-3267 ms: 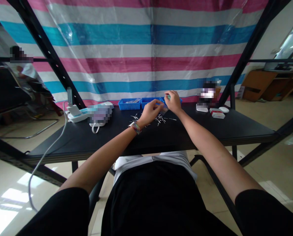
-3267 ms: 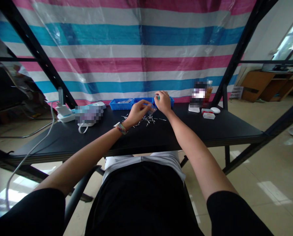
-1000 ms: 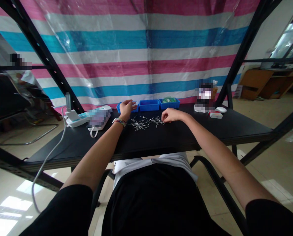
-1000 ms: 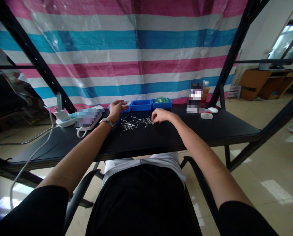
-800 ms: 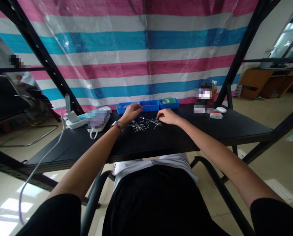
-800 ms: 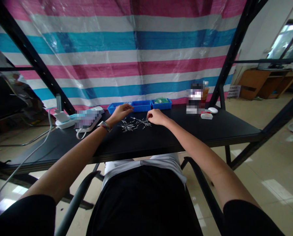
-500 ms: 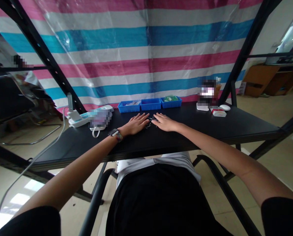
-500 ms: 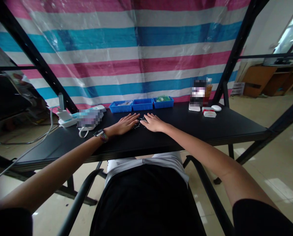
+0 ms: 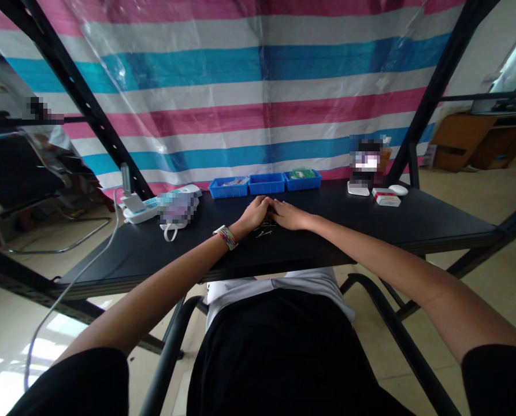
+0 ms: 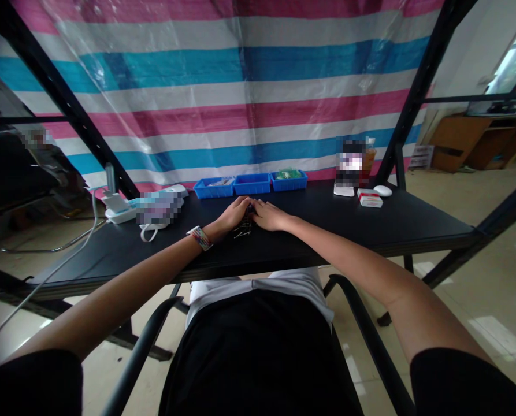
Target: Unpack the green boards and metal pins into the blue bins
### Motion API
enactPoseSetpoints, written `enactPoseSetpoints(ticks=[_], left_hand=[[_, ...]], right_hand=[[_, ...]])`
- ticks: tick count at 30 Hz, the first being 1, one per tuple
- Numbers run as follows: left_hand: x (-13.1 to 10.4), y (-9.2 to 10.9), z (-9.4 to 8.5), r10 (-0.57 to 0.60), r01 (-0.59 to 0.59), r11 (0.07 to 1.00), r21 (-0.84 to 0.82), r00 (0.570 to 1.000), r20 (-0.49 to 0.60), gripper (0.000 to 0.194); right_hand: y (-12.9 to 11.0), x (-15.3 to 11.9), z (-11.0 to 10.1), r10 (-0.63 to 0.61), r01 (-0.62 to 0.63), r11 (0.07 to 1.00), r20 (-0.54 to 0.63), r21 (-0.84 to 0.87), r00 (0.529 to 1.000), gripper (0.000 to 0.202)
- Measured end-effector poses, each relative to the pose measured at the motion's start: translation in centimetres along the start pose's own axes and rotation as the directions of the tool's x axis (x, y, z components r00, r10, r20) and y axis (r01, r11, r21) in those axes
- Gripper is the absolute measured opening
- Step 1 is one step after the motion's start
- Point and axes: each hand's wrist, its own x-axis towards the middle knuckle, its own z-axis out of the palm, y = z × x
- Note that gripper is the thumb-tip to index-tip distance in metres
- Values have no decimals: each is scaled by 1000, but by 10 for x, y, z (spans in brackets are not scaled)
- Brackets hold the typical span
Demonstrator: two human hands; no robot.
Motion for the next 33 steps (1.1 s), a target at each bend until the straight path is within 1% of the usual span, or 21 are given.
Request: enactPoseSetpoints(ticks=[3, 5, 6, 7, 9, 12, 16, 18, 21, 24, 27, 29, 33], left_hand=[[5, 2, -15, -75, 67, 992, -109, 995, -72, 30], [9, 2, -28, -81, 64, 983, -173, 993, -91, 30], [11, 2, -34, -66, 49, 982, -180, 994, -92, 30], [14, 1, -41, -43, 29, 987, -158, 995, -87, 29], [19, -1, -51, 1, -4, 999, -41, 997, -75, 22], [26, -4, -59, 20, -17, 991, 130, 999, -27, 14], [33, -5, -54, 92, -114, 958, 264, 991, 93, 9], [36, -5, -48, 120, -156, 944, 290, 983, 138, 12], [39, -4, -39, 142, -202, 924, 325, 970, 199, 18], [40, -6, -33, 185, -244, 901, 358, 964, 191, 21], [39, -10, -34, 191, -237, 911, 336, 968, 165, 25], [38, -13, -36, 165, -209, 932, 295, 972, 167, 26], [37, -16, -38, 149, -182, 953, 242, 977, 150, 25]], right_hand=[[3, -1, -7, 39, -24, 989, -105, 145, 994, 61], [7, -2, -14, 76, -37, 973, -167, 228, 983, 55], [9, -2, -18, 93, -44, 968, -193, 247, 977, 53], [10, -2, -22, 103, -48, 968, -216, 248, 971, 51], [13, 1, -29, 107, -55, 976, -245, 211, 964, 48], [15, 11, -37, 87, -52, 987, -237, 151, 968, 44], [16, 32, -41, 32, -17, 996, -167, 91, 985, 34], [16, 40, -41, 26, -18, 998, -131, 65, 991, 27], [18, 46, -42, 10, -5, 999, -117, 42, 993, 20], [22, 45, -44, -17, 23, 999, -129, 49, 991, 12], [29, 42, -46, -20, 33, 994, -133, 100, 991, 6], [35, 40, -48, 6, 17, 988, -152, 152, 988, 4], [45, 38, -50, 68, -12, 974, -242, 228, 968, 5]])
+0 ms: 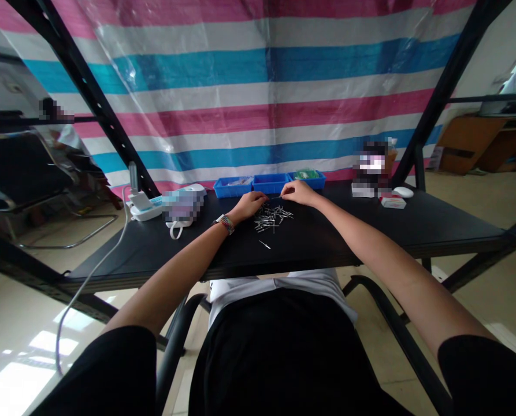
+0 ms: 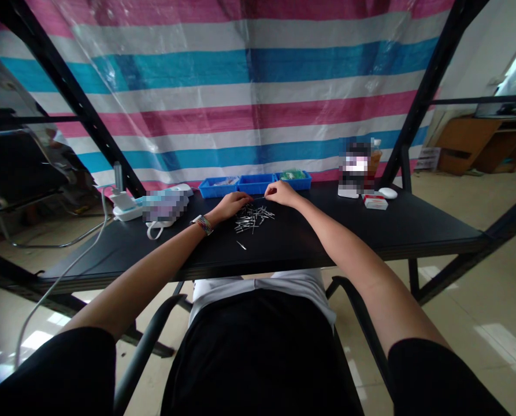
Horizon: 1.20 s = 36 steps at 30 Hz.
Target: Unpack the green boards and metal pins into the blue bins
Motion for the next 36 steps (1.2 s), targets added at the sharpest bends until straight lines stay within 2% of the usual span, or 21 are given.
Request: enactPoseSetpoints(ticks=[4, 9, 16, 20, 23, 26, 30, 33, 36], left_hand=[[-1, 3, 0, 18, -18, 1000, -6, 1000, -21, 25], [-5, 8, -1, 52, -52, 999, 5, 998, -35, 32], [-4, 7, -4, 101, -101, 995, -1, 994, -47, 39], [-3, 6, -4, 77, -80, 995, -58, 996, -54, 36], [-3, 9, -5, 79, -92, 986, -140, 992, -100, 35], [-3, 13, -6, 70, -106, 971, -215, 983, -169, 34], [-4, 18, -8, 93, -157, 944, -291, 970, -222, 32], [-4, 21, -9, 81, -157, 933, -324, 968, -238, 31], [-5, 21, -8, 66, -145, 926, -349, 971, -230, 31]], right_hand=[[-1, -2, 1, 13, -11, 1000, -56, 20, 998, 5], [-10, -6, 7, 25, -25, 1000, -62, -1, 998, 3], [-16, -8, 14, -40, 42, 999, -94, 26, 995, 7], [-20, -9, 16, -33, 43, 997, -146, 63, 989, 9], [-25, -10, 17, 31, -5, 985, -149, 174, 988, 11], [-31, -12, 18, 116, -53, 912, -130, 406, 985, 14], [-37, -14, 18, 219, -103, 742, -95, 663, 971, 17], [-40, -15, 17, 244, -112, 672, -76, 732, 967, 20], [-41, -16, 17, 230, -84, 662, -95, 745, 969, 25]])
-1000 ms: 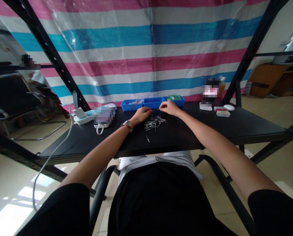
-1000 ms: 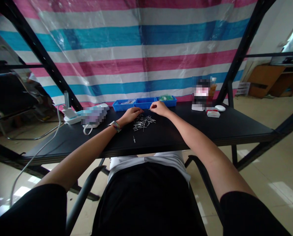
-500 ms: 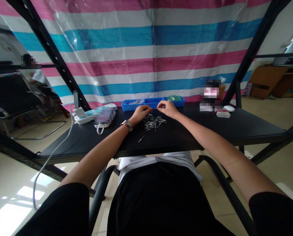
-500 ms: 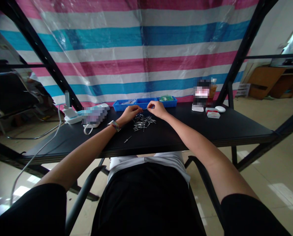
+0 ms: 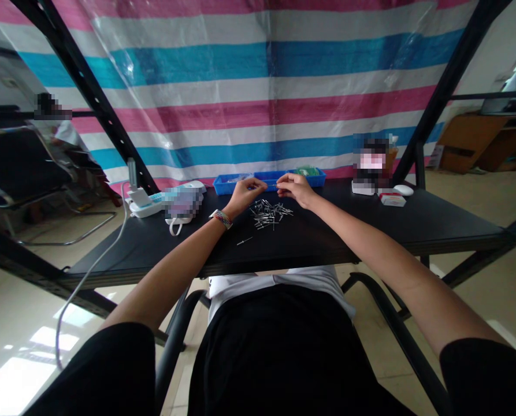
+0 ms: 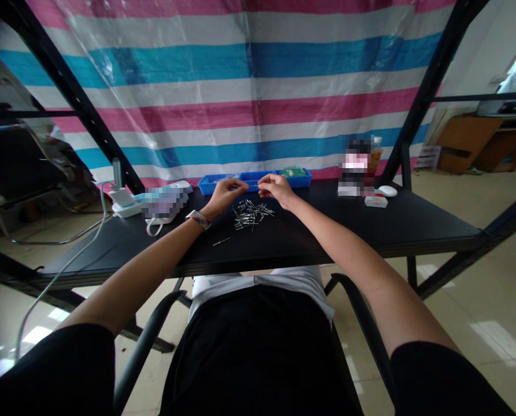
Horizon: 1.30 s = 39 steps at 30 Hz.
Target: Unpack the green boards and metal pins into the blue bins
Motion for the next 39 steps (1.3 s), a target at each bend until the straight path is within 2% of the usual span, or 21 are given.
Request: enactPoseSetpoints(ticks=[7, 14, 22, 26, 29, 32, 35, 39], left_hand=[[2, -3, -1, -72, 74, 995, -64, 997, 32, 40], [0, -2, -1, -53, 58, 994, -94, 997, 50, 32], [-1, -1, 0, -70, 70, 993, -97, 998, 5, 29], [-1, -2, 0, -62, 62, 992, -113, 998, 6, 30], [0, -5, 0, -79, 75, 989, -126, 997, -19, 30], [3, -10, -2, -118, 110, 981, -159, 992, -41, 28], [4, -16, -5, -132, 124, 978, -169, 990, -38, 27], [5, -22, -8, -128, 122, 982, -144, 991, -31, 26]], right_hand=[[1, -1, 0, -82, 82, 996, -22, -32, 996, 27], [2, -3, 2, -83, 81, 995, -32, -63, 996, 24], [5, -2, 2, -16, 17, 1000, 9, -15, 1000, 21], [7, 0, 2, -46, 46, 999, 31, -6, 998, 20], [6, 13, 1, -102, 102, 994, -9, -25, 995, 19], [2, 37, -2, -195, 176, 975, -138, -135, 971, 19], [0, 61, -10, -293, 195, 913, -244, -359, 924, 15], [5, 78, -23, -387, 180, 768, -222, -614, 895, 12]])
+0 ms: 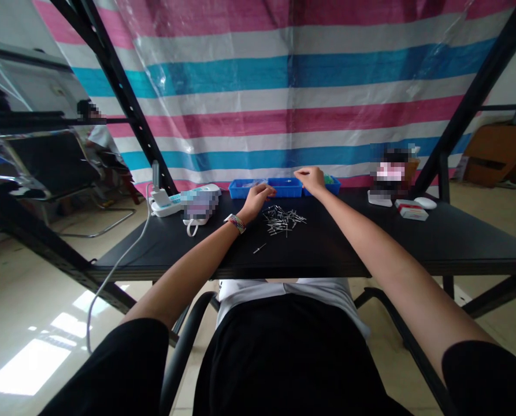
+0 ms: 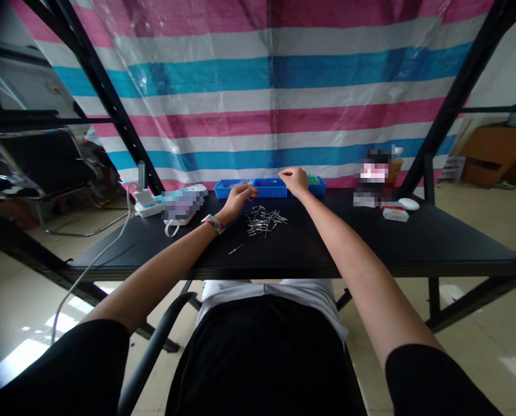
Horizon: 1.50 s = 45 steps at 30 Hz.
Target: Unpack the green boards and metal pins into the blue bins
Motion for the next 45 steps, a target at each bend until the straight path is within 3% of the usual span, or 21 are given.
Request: enactPoseSetpoints(ticks=[3, 6, 8, 11, 13, 15, 18, 21, 23, 25, 27, 30, 32, 35, 38, 45], left_hand=[[0, 0, -2, 4, -4, 1000, 3, 1000, -20, 26], [-1, 4, -3, -18, 17, 1000, -9, 998, -61, 25], [-2, 7, -3, -26, 24, 999, -22, 997, -78, 24], [-2, 12, -2, -47, 43, 998, -44, 993, -106, 22], [-2, 14, -2, -69, 64, 997, -45, 990, -125, 21], [-1, 15, -1, -72, 67, 997, -40, 989, -129, 20], [-1, 17, 0, -59, 54, 998, -43, 991, -123, 17], [-2, 20, 0, -66, 62, 997, -36, 991, -119, 16], [-3, 23, -2, -68, 66, 998, -23, 994, -85, 18], [-3, 24, -5, -27, 27, 1000, 7, 1000, -12, 21], [-4, 22, -6, 27, -28, 999, 19, 999, 30, 25], [-4, 19, -3, 10, -9, 1000, -25, 999, 39, 33], [-5, 17, 0, -38, 42, 997, -58, 997, 72, 37], [-6, 18, 3, -89, 104, 986, -132, 989, 118, 37], [-6, 19, 2, -106, 130, 971, -198, 986, 127, 34], [-6, 19, 0, -125, 136, 976, -170, 989, 74, 37]], right_hand=[[0, -5, -2, -36, 36, 999, 2, -17, 999, 17], [-22, -28, -2, -109, 92, 993, 257, 77, 960, 17], [-50, -52, -2, -240, 161, 967, 493, 197, 836, 12], [-97, -96, -3, -400, 268, 916, 739, 299, 542, 8], [-122, -125, -4, -454, 361, 875, 808, 324, 376, 13], [-139, -147, -4, -463, 455, 835, 842, 310, 277, 14], [-150, -165, -2, -445, 540, 803, 857, 252, 260, 15], [-151, -165, 3, -463, 574, 781, 844, 245, 270, 14], [-147, -154, 6, -486, 558, 791, 814, 253, 319, 14], [-138, -137, 10, -490, 490, 832, 761, 260, 427, 14], [-123, -114, 13, -457, 374, 885, 667, 277, 589, 11], [-94, -82, 11, -251, 72, 940, 535, 333, 806, 12], [-76, -68, 5, -94, -92, 919, 440, 384, 893, 17], [-60, -62, -3, 13, -191, 887, 391, 420, 920, 22], [-57, -65, -7, 16, -190, 888, 384, 418, 923, 21], [-62, -68, -2, 39, -189, 894, 349, 407, 936, 15]])
